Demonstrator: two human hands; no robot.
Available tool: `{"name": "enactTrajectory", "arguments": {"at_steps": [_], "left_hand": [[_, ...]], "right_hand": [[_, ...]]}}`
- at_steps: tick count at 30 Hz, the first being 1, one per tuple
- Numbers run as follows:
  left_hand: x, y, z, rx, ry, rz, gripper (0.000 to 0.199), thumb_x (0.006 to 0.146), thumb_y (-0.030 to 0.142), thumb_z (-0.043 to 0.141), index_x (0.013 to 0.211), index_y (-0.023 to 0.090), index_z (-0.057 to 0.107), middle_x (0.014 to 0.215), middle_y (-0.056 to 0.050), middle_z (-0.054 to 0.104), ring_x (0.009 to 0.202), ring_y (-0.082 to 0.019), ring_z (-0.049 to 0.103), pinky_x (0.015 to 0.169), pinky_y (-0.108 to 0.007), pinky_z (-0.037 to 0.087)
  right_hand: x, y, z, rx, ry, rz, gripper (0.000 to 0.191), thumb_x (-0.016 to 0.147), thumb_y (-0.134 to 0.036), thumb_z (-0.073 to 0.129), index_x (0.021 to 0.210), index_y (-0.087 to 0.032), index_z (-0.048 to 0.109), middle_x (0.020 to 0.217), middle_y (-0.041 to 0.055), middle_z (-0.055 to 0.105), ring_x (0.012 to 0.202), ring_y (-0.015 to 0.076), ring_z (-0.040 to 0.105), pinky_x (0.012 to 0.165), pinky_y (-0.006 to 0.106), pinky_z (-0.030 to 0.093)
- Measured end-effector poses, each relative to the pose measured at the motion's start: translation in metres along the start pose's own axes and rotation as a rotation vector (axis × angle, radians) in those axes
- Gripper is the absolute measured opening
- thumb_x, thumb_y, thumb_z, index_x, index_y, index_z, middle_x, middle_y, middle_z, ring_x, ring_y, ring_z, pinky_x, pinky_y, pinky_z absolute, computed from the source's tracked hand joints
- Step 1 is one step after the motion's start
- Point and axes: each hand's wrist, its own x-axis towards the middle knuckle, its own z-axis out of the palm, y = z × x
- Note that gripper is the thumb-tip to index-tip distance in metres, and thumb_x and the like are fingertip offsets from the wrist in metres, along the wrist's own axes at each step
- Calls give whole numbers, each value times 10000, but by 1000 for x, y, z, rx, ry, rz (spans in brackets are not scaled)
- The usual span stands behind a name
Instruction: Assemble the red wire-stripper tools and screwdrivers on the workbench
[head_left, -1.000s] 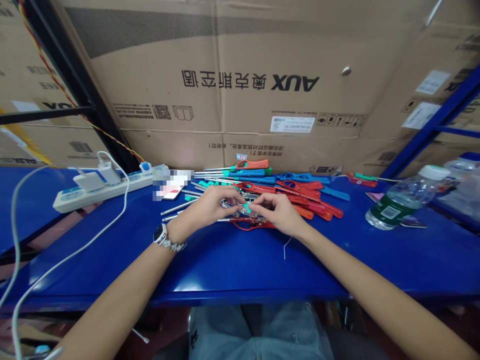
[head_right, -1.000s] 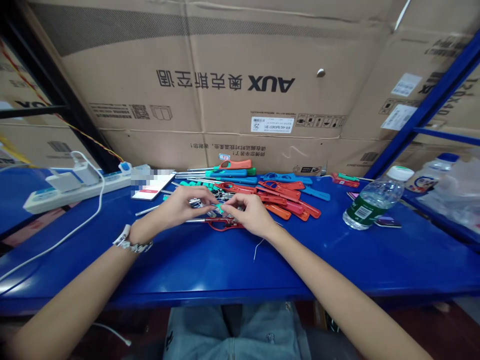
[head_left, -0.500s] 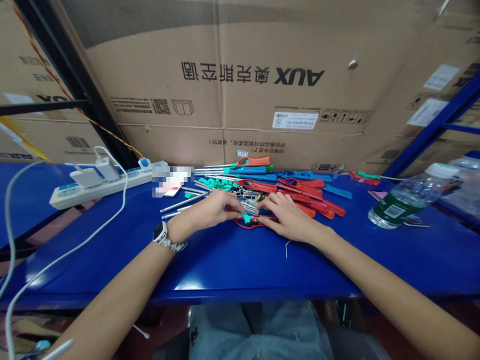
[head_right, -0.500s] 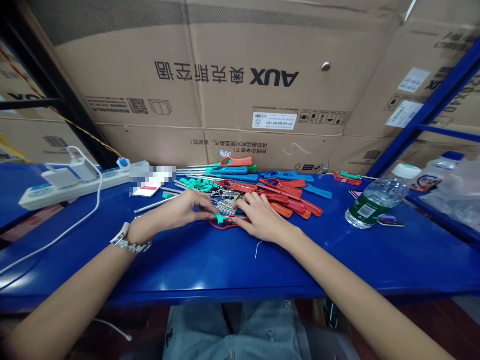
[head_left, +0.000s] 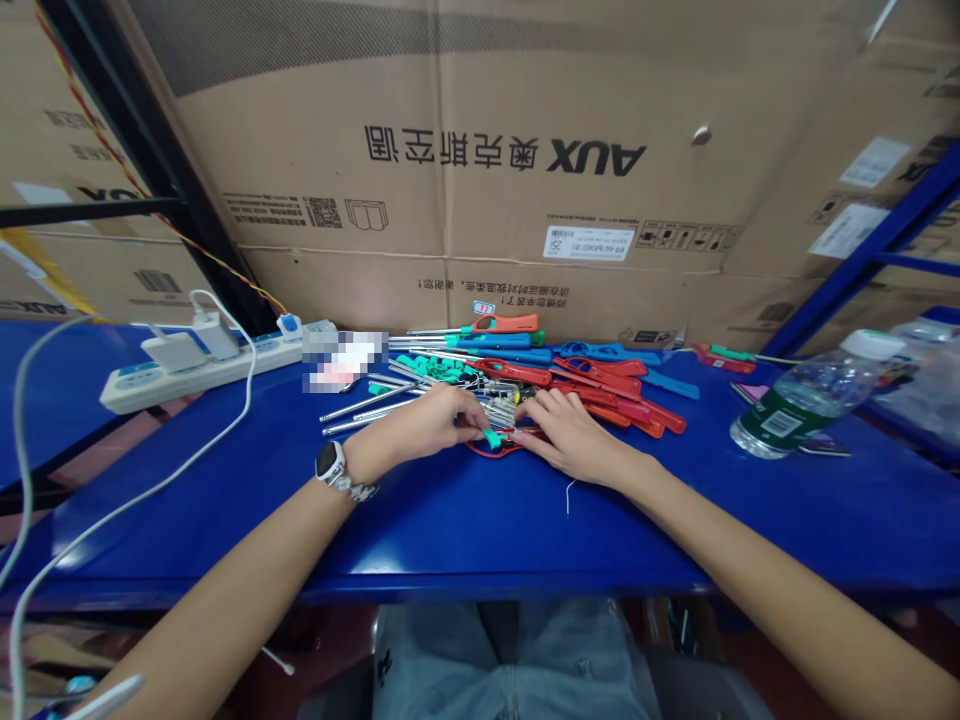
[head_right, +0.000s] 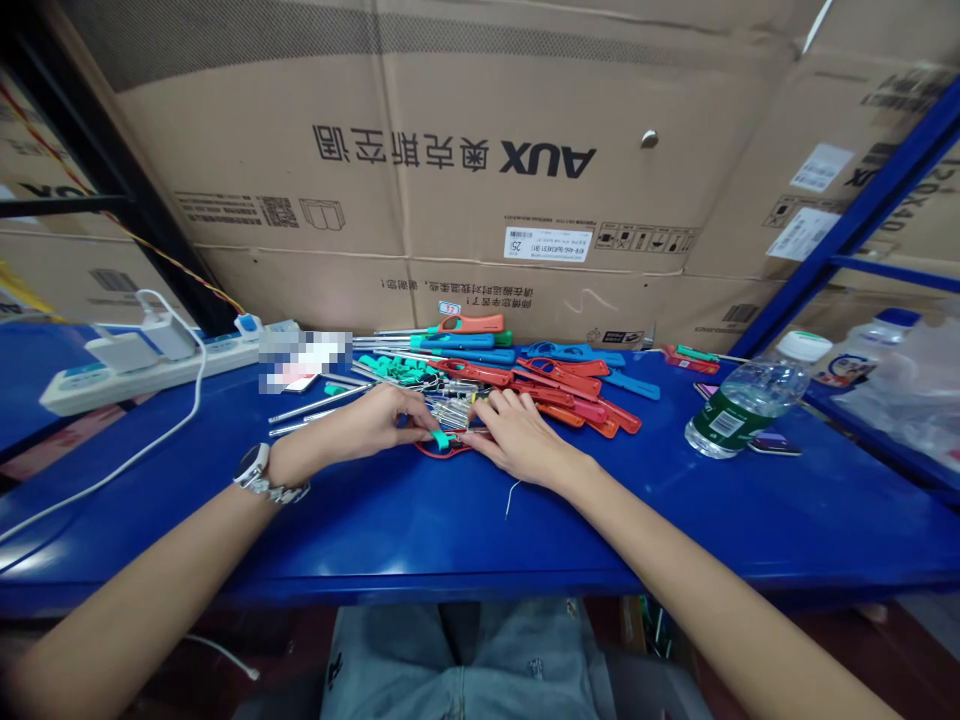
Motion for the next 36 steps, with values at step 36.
{"name": "enactTrajectory", "arguments": {"at_steps": [36], "left_hand": [[1, -6, 9, -246, 28, -18, 112, 875, 223, 713, 927, 169, 795, 873, -65, 758, 766, -153, 675, 700, -263, 515]], "right_hand": [[-1, -6, -3, -79, 14, -75, 309, 1065, -398, 419, 1028, -206, 658, 1018, 100, 606, 941, 251, 525, 846, 402, 391]]}}
